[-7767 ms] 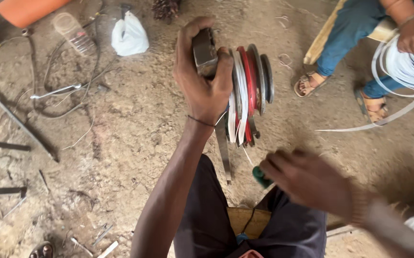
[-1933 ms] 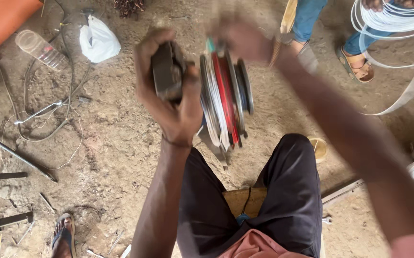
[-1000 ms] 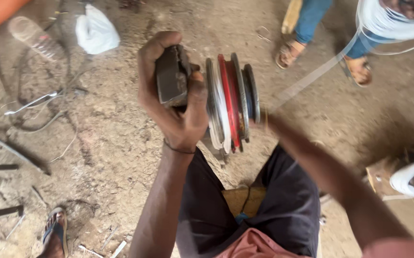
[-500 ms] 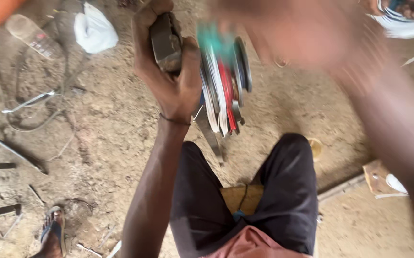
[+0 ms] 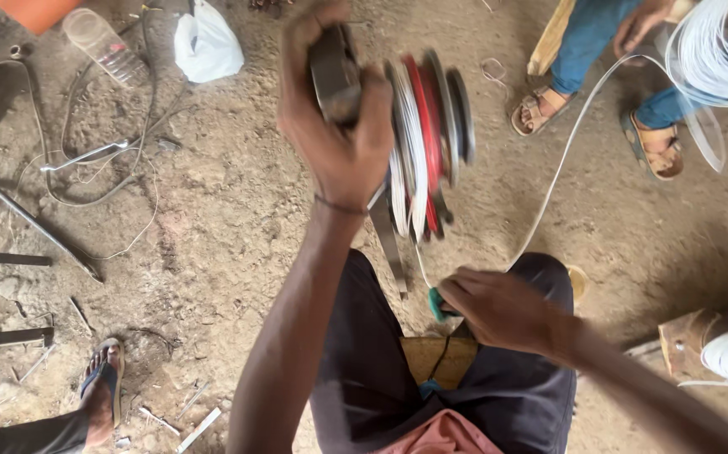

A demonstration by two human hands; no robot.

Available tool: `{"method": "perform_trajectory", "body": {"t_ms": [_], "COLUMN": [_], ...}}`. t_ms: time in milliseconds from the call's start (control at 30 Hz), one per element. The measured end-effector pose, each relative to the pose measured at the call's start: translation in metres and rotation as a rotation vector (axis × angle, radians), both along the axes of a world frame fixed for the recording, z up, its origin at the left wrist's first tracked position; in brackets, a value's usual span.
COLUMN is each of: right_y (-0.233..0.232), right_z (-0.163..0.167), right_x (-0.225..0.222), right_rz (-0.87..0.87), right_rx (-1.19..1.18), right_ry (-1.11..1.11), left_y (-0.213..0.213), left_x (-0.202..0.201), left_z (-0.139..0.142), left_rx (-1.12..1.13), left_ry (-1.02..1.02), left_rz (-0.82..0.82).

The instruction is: The person holds a multi-groove spool in their left hand and uses a green cloth in their right hand to guide and wipe a white wire as it is wound onto the spool. Another person assists by feeding the wire from a larger coil. The winding continues throughout the clip.

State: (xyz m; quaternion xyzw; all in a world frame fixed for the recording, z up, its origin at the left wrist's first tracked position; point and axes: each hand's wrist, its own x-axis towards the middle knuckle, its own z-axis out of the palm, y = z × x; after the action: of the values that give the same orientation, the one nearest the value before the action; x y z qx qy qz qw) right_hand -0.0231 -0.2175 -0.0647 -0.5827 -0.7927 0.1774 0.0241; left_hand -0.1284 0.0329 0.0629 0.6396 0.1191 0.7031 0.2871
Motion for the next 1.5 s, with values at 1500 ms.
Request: {"method": "perform_trajectory", "body": {"t_ms": [1500], "right_y": [0.046], "right_z": [-0.099], "right_x": [0.015], "right_rz": [-0.291], "right_rx": [-0.138], "right_ry": [0.312], "left_y": [-0.013], "left_x": [-0.007], "left_z": [-0.004], "left_rx": [-0.022], "left_ry": [0.049], "left_rz": [-0.061]}}
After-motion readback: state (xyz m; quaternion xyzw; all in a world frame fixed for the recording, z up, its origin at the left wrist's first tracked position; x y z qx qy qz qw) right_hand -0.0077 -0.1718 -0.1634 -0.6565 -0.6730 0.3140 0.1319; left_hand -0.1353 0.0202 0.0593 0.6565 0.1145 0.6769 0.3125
